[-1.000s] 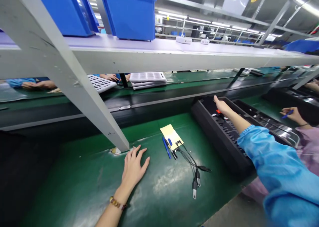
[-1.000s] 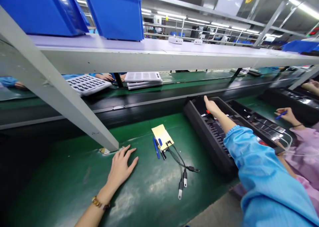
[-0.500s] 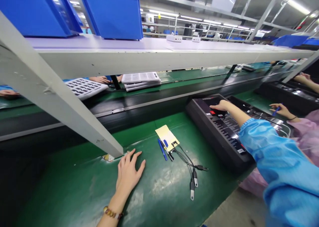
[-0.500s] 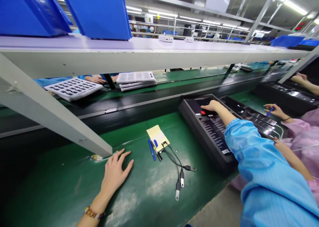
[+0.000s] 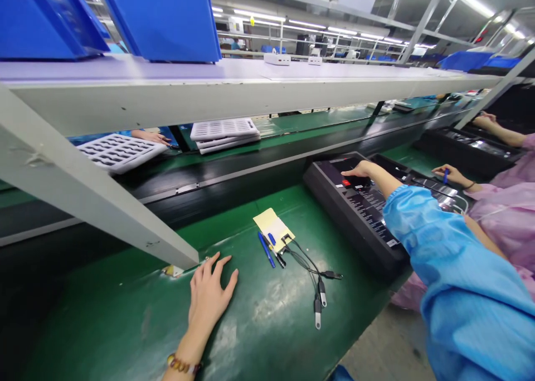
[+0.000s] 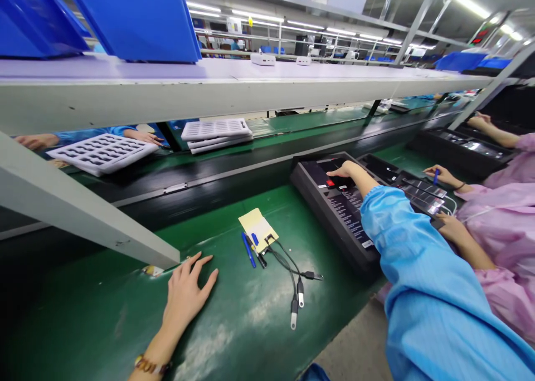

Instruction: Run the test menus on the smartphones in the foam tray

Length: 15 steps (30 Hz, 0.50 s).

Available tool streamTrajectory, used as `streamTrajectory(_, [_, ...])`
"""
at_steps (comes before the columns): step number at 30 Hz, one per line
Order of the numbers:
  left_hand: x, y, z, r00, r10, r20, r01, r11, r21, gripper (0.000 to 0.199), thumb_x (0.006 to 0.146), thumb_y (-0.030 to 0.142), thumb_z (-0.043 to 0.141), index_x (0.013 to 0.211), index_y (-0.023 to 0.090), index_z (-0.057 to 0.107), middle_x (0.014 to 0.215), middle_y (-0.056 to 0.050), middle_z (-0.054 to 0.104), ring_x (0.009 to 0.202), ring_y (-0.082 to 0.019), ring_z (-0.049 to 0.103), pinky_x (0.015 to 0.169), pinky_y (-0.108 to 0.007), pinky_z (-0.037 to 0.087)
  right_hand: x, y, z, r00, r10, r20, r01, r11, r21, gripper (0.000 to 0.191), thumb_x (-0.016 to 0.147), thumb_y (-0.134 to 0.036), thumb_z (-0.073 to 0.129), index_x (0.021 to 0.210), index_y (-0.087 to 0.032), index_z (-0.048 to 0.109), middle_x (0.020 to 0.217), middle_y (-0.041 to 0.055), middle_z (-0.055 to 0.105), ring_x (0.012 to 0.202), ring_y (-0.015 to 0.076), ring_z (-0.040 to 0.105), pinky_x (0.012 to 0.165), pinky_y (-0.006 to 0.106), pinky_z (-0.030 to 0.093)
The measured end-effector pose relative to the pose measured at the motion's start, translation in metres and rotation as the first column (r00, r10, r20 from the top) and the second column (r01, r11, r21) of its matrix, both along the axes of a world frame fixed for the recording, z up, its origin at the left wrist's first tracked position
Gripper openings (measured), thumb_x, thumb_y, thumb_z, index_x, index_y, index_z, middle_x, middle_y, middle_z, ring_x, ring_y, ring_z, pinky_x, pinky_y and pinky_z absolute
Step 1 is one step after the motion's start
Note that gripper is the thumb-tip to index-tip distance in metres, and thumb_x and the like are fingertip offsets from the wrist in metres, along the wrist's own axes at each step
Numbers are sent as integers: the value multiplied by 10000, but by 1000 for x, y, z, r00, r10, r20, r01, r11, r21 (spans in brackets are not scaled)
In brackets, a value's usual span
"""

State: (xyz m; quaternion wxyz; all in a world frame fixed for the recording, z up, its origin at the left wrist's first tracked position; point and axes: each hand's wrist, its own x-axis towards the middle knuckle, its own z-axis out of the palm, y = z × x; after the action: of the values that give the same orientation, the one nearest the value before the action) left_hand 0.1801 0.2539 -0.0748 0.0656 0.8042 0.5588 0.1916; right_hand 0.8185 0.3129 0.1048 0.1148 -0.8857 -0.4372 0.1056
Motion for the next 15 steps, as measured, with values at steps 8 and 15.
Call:
streamTrajectory(8, [1,0,3,1000,0,3,0,1000,-10,422,1049,474,532,1377,267,700,1547,-124,594,1446,-369,488,1185,-595,429,9,-60,25,995,70,66,-76,992,97,386,1070,-427,637,1389,-211,662,1417,109,684,1244,247,682,1095,490,567])
streamTrajectory(15, [2,0,1,1000,15,0,-15,1000,-9,433,1052,486,513,1379,273,701,1565,-118,587,1456,-383,479,1182,-616,428,0,-92,16,973,228,40,-230,971,70,349,1056,-298,541,1355,-278,720,1247,8,817,1041,210,758,1059,377,562])
